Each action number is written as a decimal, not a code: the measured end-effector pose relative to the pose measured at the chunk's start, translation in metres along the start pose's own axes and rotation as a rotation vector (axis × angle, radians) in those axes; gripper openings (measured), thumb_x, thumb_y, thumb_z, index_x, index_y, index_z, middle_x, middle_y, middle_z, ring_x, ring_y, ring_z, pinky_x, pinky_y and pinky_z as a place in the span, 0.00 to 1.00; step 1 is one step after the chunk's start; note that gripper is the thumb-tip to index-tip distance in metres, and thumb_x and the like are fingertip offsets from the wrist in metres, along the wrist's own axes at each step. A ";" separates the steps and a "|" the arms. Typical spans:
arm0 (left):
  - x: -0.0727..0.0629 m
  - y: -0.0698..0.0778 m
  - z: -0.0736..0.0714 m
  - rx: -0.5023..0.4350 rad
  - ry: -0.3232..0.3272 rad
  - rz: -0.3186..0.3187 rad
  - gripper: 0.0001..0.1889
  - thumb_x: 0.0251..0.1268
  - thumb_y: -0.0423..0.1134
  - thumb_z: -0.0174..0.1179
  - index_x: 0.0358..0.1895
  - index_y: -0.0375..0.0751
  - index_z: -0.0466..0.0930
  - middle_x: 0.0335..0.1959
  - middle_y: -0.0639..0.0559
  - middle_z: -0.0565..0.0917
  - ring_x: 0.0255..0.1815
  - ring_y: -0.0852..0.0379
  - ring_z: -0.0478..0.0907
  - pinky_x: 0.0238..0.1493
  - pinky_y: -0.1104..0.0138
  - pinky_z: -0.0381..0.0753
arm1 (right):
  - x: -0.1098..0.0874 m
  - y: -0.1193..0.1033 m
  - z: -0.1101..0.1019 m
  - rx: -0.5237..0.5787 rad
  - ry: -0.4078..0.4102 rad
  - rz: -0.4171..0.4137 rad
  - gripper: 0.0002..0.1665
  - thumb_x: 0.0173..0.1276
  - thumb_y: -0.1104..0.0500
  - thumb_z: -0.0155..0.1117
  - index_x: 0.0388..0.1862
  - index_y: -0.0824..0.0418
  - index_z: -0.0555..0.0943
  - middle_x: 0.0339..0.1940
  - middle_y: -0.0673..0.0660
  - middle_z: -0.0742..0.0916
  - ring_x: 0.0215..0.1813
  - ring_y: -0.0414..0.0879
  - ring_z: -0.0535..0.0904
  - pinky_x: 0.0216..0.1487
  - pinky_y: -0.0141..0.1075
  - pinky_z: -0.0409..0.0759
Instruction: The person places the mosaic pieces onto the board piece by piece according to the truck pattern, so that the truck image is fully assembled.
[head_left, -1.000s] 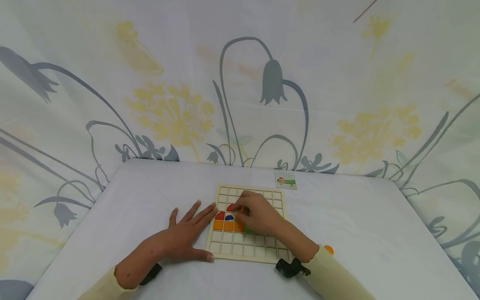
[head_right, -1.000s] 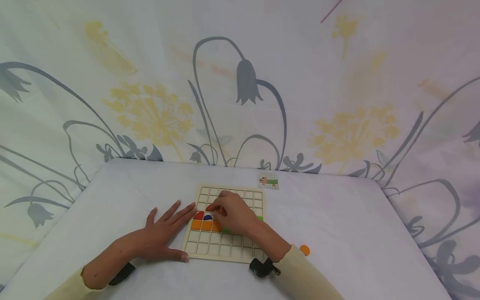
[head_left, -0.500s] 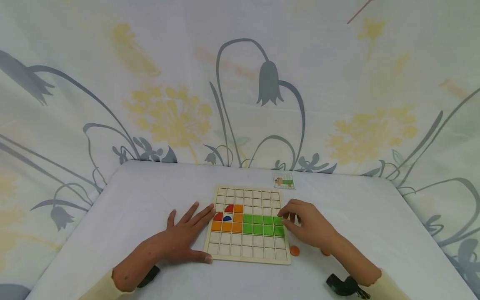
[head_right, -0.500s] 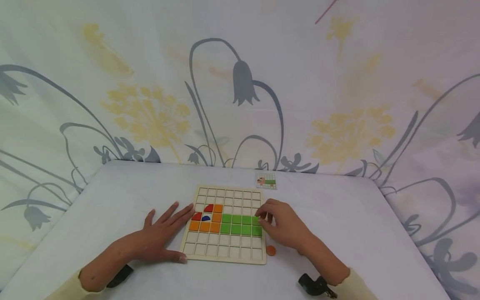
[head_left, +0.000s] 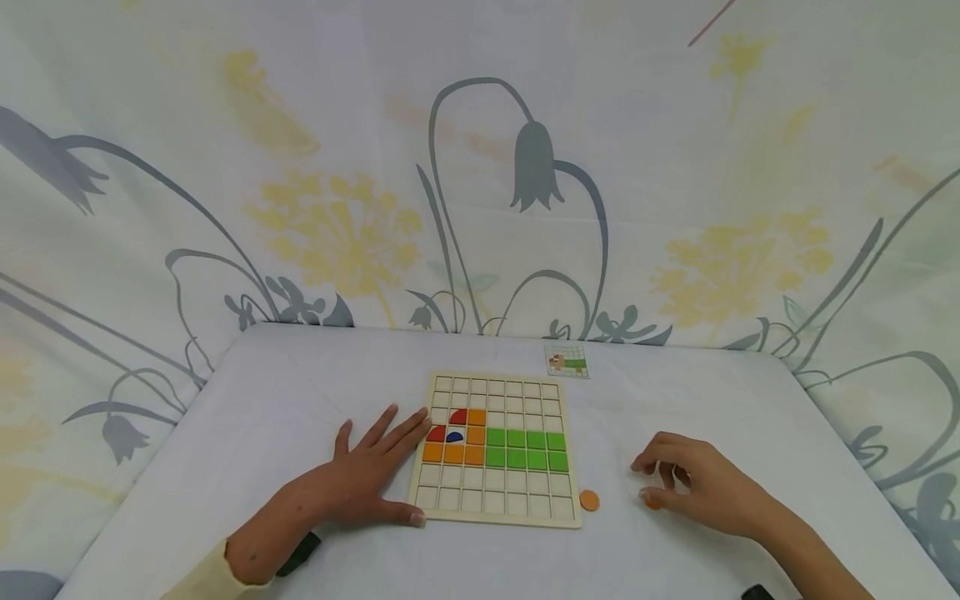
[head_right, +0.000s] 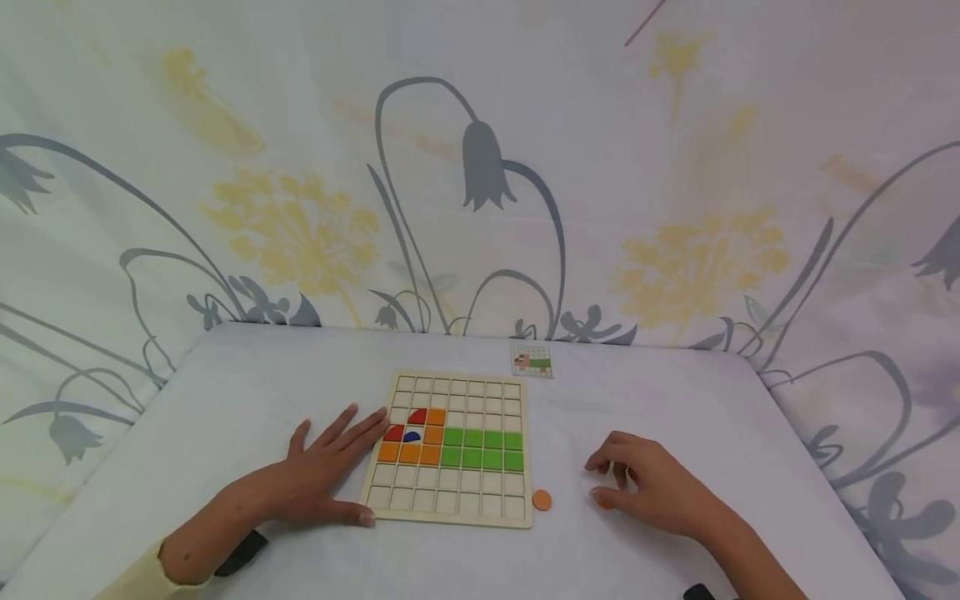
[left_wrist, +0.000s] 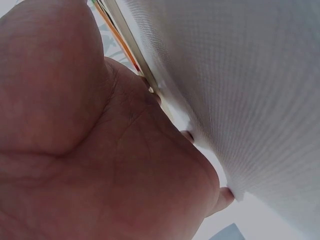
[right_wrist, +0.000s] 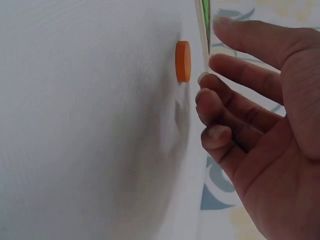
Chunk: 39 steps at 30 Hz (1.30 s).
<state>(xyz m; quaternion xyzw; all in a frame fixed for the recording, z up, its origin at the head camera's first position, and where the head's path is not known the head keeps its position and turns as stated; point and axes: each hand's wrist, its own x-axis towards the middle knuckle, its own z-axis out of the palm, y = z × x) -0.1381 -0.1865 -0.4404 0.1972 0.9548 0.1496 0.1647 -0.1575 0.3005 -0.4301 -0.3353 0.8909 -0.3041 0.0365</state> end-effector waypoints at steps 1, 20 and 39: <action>0.000 0.000 0.000 0.000 0.001 -0.004 0.65 0.51 0.78 0.70 0.89 0.63 0.45 0.90 0.64 0.41 0.90 0.45 0.30 0.73 0.22 0.30 | -0.002 0.002 -0.001 0.016 -0.014 -0.009 0.13 0.67 0.55 0.80 0.46 0.46 0.86 0.40 0.41 0.83 0.33 0.35 0.78 0.31 0.29 0.77; -0.003 0.002 -0.003 -0.015 -0.003 -0.007 0.65 0.51 0.76 0.71 0.89 0.61 0.46 0.90 0.62 0.43 0.90 0.43 0.31 0.73 0.21 0.30 | -0.002 0.002 -0.002 0.108 -0.151 0.086 0.15 0.65 0.54 0.81 0.43 0.49 0.81 0.37 0.42 0.82 0.35 0.36 0.78 0.35 0.31 0.78; -0.001 0.002 -0.001 -0.003 0.003 -0.010 0.65 0.51 0.77 0.71 0.89 0.61 0.45 0.90 0.62 0.42 0.90 0.44 0.32 0.74 0.22 0.31 | 0.028 -0.018 0.016 0.169 -0.094 0.017 0.10 0.74 0.63 0.71 0.46 0.49 0.83 0.43 0.42 0.86 0.43 0.38 0.83 0.47 0.33 0.84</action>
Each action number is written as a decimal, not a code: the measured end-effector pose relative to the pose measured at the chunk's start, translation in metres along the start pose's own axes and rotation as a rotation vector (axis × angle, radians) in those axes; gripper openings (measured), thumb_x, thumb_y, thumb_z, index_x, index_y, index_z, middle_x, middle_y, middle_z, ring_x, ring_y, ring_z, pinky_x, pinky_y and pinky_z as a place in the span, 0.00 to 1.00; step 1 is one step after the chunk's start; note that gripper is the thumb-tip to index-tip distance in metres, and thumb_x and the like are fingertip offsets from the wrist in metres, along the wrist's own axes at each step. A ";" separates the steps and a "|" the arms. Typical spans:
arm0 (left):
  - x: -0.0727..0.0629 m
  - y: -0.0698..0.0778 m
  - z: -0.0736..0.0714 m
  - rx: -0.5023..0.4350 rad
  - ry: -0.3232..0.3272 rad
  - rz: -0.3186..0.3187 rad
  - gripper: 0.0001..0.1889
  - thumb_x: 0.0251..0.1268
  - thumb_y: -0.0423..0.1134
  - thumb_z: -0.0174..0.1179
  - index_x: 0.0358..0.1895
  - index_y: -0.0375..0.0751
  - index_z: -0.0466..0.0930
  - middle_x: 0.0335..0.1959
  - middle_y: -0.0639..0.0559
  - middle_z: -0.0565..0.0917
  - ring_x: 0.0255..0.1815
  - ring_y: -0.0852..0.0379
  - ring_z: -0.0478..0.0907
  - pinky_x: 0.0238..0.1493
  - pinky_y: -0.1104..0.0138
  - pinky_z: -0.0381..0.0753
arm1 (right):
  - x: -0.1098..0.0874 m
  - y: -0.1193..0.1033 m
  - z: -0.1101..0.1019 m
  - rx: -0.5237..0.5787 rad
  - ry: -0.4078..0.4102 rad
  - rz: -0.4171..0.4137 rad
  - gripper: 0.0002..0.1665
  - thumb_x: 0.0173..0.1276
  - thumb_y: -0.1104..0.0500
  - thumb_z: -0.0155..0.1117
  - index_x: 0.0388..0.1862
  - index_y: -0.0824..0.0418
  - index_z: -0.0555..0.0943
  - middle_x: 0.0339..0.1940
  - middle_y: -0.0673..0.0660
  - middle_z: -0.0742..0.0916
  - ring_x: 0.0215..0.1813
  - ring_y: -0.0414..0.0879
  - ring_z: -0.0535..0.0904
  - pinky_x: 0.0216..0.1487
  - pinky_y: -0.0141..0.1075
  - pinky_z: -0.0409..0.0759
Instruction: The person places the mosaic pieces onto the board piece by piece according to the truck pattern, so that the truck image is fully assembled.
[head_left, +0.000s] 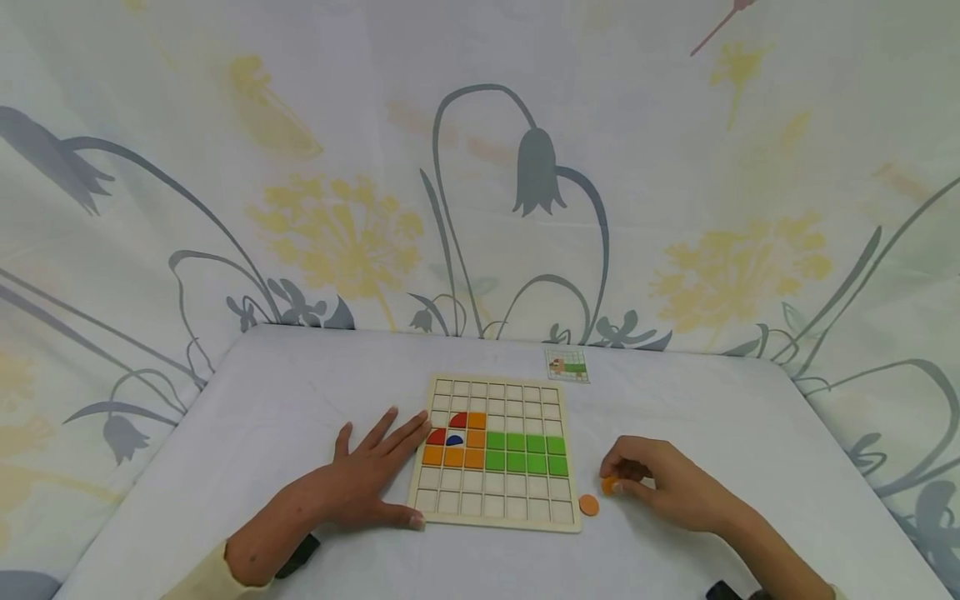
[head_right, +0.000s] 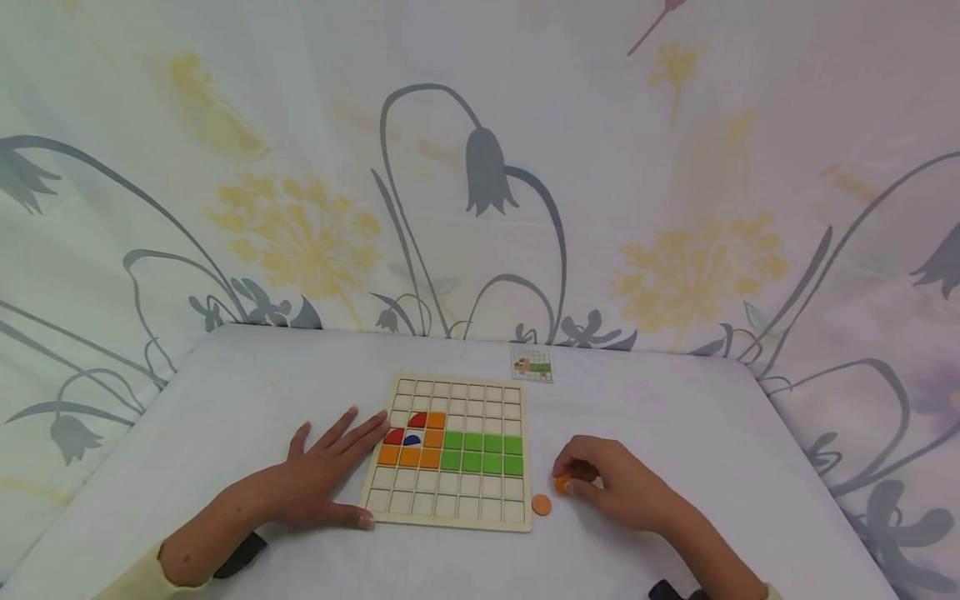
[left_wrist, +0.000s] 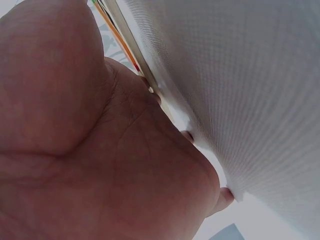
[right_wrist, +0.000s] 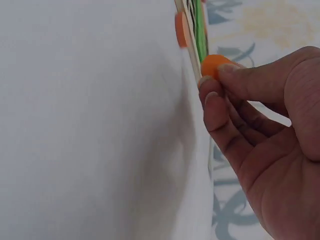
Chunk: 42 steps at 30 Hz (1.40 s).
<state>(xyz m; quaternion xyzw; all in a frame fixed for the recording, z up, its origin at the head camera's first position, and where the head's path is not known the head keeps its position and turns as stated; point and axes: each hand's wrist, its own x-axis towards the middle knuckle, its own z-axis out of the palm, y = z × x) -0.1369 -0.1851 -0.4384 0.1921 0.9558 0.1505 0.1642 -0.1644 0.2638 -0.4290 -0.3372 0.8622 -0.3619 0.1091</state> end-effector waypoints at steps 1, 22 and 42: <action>0.000 0.000 0.000 0.001 -0.001 -0.001 0.65 0.51 0.77 0.71 0.89 0.61 0.45 0.90 0.62 0.42 0.90 0.44 0.32 0.74 0.23 0.30 | 0.004 -0.002 0.003 0.003 0.004 -0.007 0.10 0.74 0.63 0.71 0.46 0.48 0.83 0.43 0.42 0.86 0.43 0.38 0.83 0.47 0.33 0.84; 0.000 0.002 -0.003 -0.022 -0.012 0.014 0.64 0.52 0.76 0.71 0.89 0.61 0.45 0.90 0.63 0.41 0.90 0.44 0.30 0.74 0.22 0.30 | 0.058 -0.032 0.049 0.034 0.072 -0.037 0.08 0.69 0.61 0.77 0.40 0.48 0.86 0.35 0.41 0.86 0.35 0.36 0.80 0.36 0.32 0.81; 0.001 0.000 -0.001 -0.003 0.000 0.000 0.65 0.50 0.76 0.71 0.89 0.61 0.45 0.90 0.62 0.42 0.90 0.44 0.31 0.74 0.23 0.30 | 0.056 -0.036 0.054 -0.027 0.048 -0.041 0.09 0.68 0.62 0.78 0.43 0.49 0.90 0.38 0.41 0.84 0.35 0.34 0.77 0.35 0.30 0.79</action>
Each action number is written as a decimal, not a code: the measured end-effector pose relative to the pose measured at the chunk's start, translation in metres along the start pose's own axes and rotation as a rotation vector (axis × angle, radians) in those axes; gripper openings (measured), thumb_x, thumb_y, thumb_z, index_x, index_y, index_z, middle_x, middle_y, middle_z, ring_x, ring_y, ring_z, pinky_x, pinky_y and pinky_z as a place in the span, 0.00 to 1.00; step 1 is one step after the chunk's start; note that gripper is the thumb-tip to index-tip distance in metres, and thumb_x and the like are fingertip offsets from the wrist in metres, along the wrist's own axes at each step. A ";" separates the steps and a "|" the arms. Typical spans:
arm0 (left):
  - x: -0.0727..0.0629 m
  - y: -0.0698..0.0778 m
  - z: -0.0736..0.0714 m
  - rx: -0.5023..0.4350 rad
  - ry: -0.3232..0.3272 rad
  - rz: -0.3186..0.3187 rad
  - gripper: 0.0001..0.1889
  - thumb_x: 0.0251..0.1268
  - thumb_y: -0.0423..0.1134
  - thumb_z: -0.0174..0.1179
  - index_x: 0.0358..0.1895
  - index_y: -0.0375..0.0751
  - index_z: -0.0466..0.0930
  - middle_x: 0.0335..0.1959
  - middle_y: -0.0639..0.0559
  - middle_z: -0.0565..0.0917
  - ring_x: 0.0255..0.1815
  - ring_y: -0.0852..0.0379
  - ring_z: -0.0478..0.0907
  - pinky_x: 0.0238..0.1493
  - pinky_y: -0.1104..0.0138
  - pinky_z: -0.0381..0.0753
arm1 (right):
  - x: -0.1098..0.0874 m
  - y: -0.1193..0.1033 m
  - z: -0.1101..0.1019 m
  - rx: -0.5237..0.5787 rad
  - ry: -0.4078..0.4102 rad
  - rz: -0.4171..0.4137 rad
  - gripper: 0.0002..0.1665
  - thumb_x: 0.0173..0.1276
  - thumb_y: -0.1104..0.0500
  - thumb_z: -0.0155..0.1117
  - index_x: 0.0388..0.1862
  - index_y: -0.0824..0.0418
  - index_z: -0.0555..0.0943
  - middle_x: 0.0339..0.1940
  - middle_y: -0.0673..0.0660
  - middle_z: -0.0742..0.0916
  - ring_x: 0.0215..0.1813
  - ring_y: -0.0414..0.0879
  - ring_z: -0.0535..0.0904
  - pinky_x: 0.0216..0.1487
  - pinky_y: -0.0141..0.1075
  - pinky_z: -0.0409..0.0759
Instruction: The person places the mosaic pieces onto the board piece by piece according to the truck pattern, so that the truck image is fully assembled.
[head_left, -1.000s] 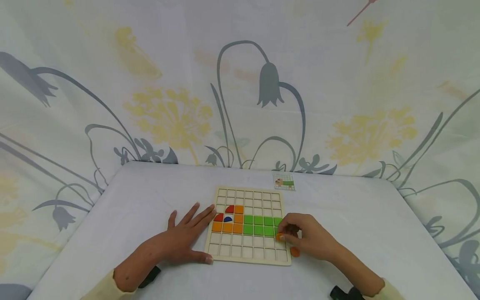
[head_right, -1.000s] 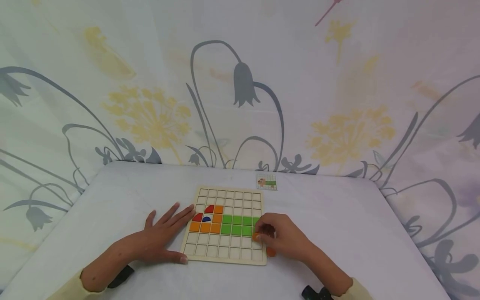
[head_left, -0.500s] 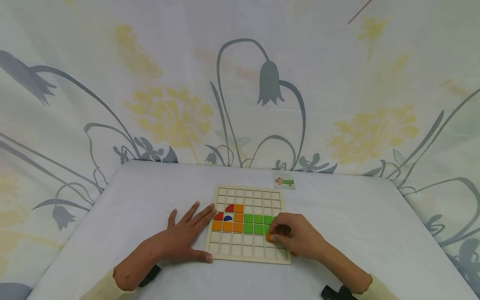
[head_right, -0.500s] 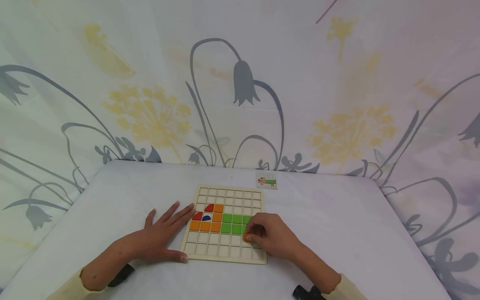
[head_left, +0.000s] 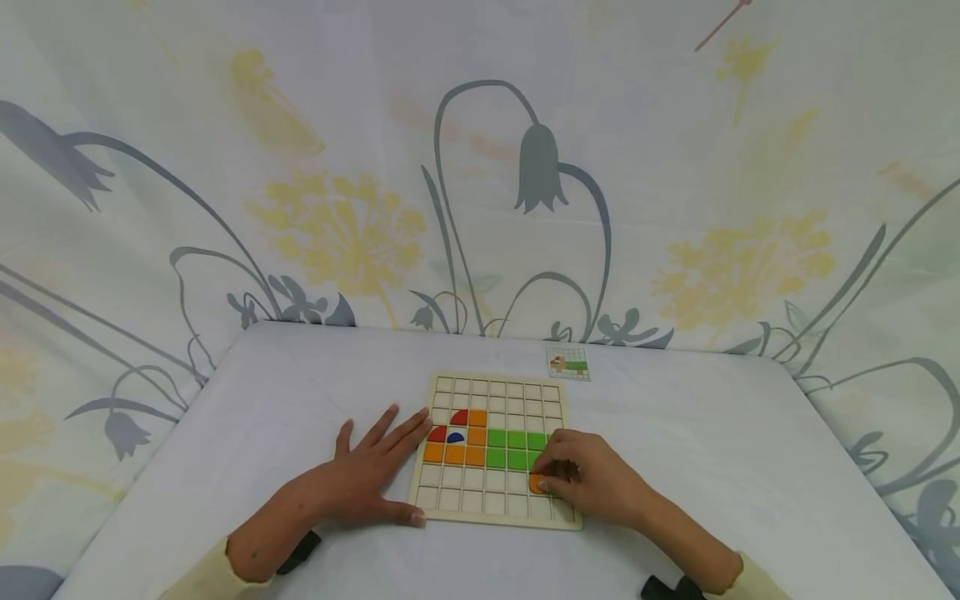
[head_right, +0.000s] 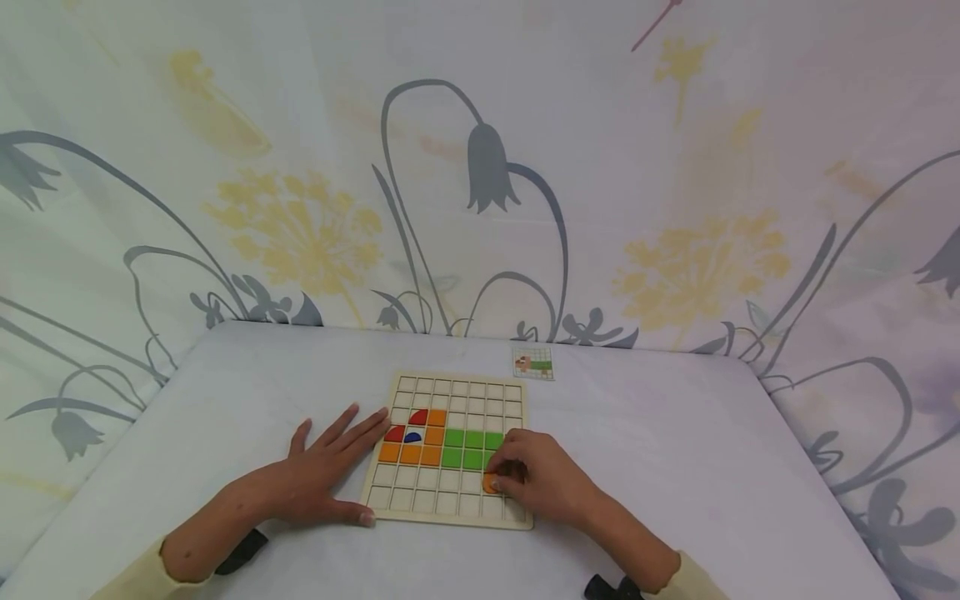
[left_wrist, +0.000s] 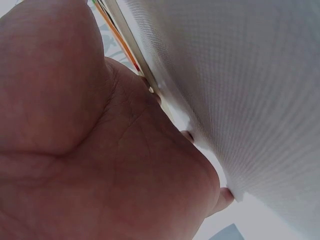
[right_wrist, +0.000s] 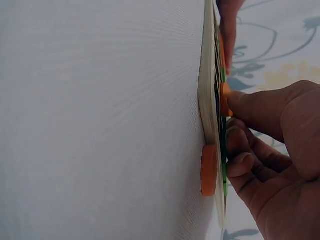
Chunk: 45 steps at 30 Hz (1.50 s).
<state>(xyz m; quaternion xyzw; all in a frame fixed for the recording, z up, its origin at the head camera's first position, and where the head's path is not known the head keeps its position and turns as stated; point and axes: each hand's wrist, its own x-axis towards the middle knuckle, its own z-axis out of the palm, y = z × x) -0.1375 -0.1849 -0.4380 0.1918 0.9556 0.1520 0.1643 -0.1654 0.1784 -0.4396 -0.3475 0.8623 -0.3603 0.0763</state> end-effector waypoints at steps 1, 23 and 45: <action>0.000 0.000 0.000 0.000 0.000 0.002 0.65 0.50 0.76 0.71 0.89 0.61 0.45 0.90 0.63 0.42 0.90 0.44 0.31 0.74 0.23 0.30 | 0.000 0.000 0.000 -0.001 -0.001 0.002 0.09 0.69 0.62 0.78 0.43 0.49 0.90 0.38 0.41 0.84 0.35 0.34 0.77 0.35 0.30 0.79; 0.001 -0.001 0.003 0.003 -0.001 -0.006 0.65 0.50 0.77 0.71 0.89 0.64 0.44 0.90 0.65 0.41 0.90 0.46 0.30 0.74 0.23 0.30 | -0.012 0.004 -0.009 -0.044 0.047 -0.050 0.11 0.69 0.67 0.74 0.42 0.50 0.88 0.38 0.42 0.85 0.36 0.34 0.78 0.35 0.31 0.80; 0.001 0.000 0.001 0.007 -0.001 -0.005 0.65 0.50 0.77 0.71 0.89 0.62 0.45 0.90 0.63 0.42 0.90 0.45 0.31 0.74 0.22 0.31 | -0.048 0.024 -0.029 -0.016 -0.052 -0.003 0.14 0.66 0.56 0.81 0.40 0.44 0.81 0.36 0.41 0.83 0.34 0.37 0.79 0.33 0.30 0.80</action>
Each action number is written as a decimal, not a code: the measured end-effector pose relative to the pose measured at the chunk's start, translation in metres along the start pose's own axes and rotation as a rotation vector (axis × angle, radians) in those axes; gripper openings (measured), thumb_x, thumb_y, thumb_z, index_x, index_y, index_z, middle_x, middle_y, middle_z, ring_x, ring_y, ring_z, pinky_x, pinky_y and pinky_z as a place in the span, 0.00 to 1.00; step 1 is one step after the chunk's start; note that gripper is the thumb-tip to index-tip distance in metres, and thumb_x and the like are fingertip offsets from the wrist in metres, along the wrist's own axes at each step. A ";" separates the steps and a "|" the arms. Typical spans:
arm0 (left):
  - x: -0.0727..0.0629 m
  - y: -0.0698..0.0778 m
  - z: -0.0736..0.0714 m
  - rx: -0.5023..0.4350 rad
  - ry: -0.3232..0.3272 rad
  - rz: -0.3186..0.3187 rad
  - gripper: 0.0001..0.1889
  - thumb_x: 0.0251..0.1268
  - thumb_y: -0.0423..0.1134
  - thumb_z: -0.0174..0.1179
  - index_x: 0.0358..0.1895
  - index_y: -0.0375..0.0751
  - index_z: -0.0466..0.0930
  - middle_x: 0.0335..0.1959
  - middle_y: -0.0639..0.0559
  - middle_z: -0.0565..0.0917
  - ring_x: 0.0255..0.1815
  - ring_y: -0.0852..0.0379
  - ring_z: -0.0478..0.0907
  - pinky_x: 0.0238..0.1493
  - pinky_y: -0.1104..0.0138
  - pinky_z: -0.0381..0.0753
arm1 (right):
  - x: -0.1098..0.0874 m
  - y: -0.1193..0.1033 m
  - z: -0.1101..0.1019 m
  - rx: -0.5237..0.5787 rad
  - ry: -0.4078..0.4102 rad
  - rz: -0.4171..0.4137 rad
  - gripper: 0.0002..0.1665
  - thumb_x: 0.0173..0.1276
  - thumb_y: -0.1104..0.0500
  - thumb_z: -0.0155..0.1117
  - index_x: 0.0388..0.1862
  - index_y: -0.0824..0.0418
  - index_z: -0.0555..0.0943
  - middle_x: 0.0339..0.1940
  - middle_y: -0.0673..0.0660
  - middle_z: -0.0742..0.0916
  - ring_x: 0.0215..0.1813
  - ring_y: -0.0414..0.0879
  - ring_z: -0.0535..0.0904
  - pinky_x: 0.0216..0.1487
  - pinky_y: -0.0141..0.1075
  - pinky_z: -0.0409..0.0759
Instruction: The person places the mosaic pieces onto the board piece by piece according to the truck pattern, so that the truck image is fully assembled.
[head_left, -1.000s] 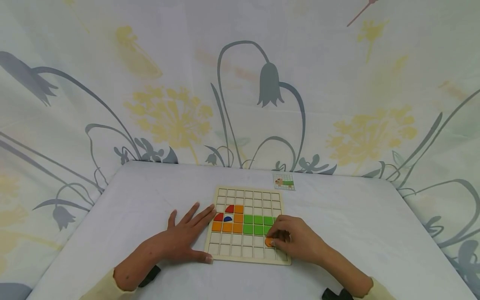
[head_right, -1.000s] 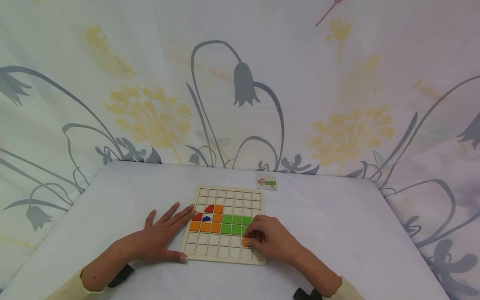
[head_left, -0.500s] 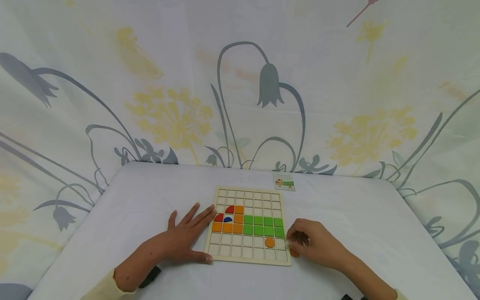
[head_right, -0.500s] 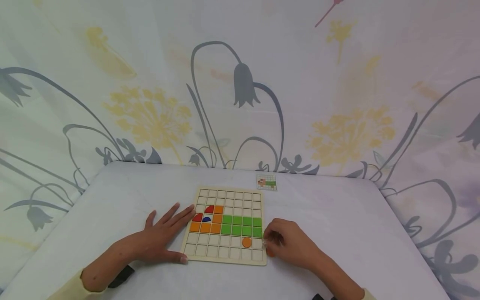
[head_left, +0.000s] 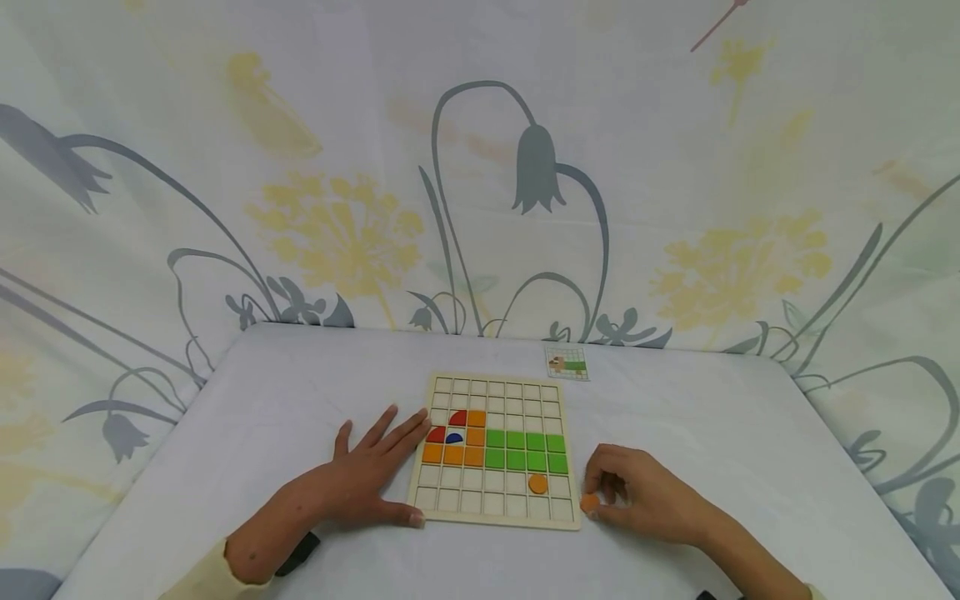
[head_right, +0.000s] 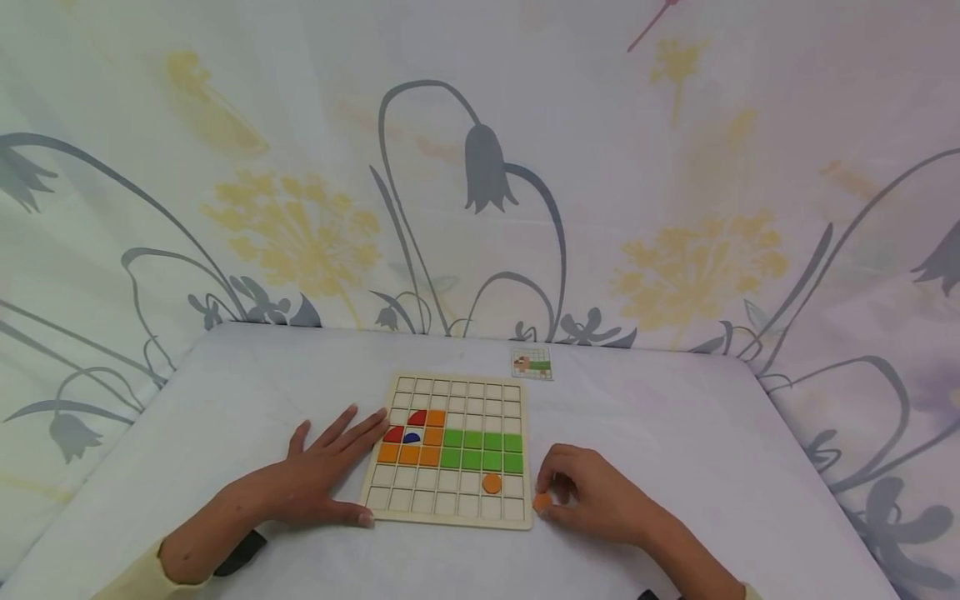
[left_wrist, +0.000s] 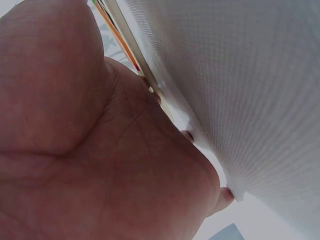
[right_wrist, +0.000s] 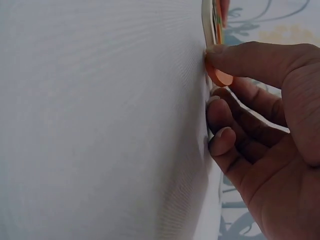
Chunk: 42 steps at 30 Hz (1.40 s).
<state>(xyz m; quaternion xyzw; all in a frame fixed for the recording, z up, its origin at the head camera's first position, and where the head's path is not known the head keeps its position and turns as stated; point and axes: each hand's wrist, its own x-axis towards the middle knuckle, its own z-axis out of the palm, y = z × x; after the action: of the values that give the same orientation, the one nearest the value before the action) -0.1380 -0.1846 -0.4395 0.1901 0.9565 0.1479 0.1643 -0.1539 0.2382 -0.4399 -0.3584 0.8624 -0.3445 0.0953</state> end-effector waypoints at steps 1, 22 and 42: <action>0.000 0.000 0.000 0.002 0.000 -0.002 0.65 0.50 0.77 0.71 0.89 0.63 0.45 0.90 0.64 0.42 0.90 0.45 0.31 0.74 0.22 0.31 | 0.000 0.000 0.000 0.009 -0.011 0.019 0.14 0.67 0.56 0.80 0.39 0.44 0.81 0.35 0.41 0.83 0.34 0.37 0.79 0.33 0.30 0.80; -0.001 0.001 -0.001 -0.003 -0.005 -0.005 0.65 0.50 0.76 0.72 0.89 0.62 0.46 0.90 0.63 0.42 0.90 0.44 0.31 0.74 0.22 0.31 | 0.059 -0.035 0.020 0.068 0.033 -0.083 0.11 0.72 0.65 0.73 0.43 0.48 0.85 0.37 0.40 0.86 0.35 0.36 0.79 0.35 0.31 0.80; -0.004 -0.001 -0.004 -0.008 0.007 0.051 0.64 0.54 0.77 0.69 0.89 0.58 0.45 0.90 0.61 0.42 0.89 0.42 0.31 0.72 0.21 0.32 | 0.133 -0.075 0.068 0.040 0.028 -0.035 0.07 0.69 0.59 0.78 0.36 0.49 0.86 0.30 0.37 0.84 0.31 0.34 0.75 0.34 0.29 0.76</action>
<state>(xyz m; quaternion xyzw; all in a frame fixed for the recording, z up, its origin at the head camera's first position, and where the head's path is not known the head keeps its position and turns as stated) -0.1366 -0.1880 -0.4350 0.2132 0.9513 0.1566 0.1581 -0.1808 0.0734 -0.4302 -0.3664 0.8503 -0.3684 0.0843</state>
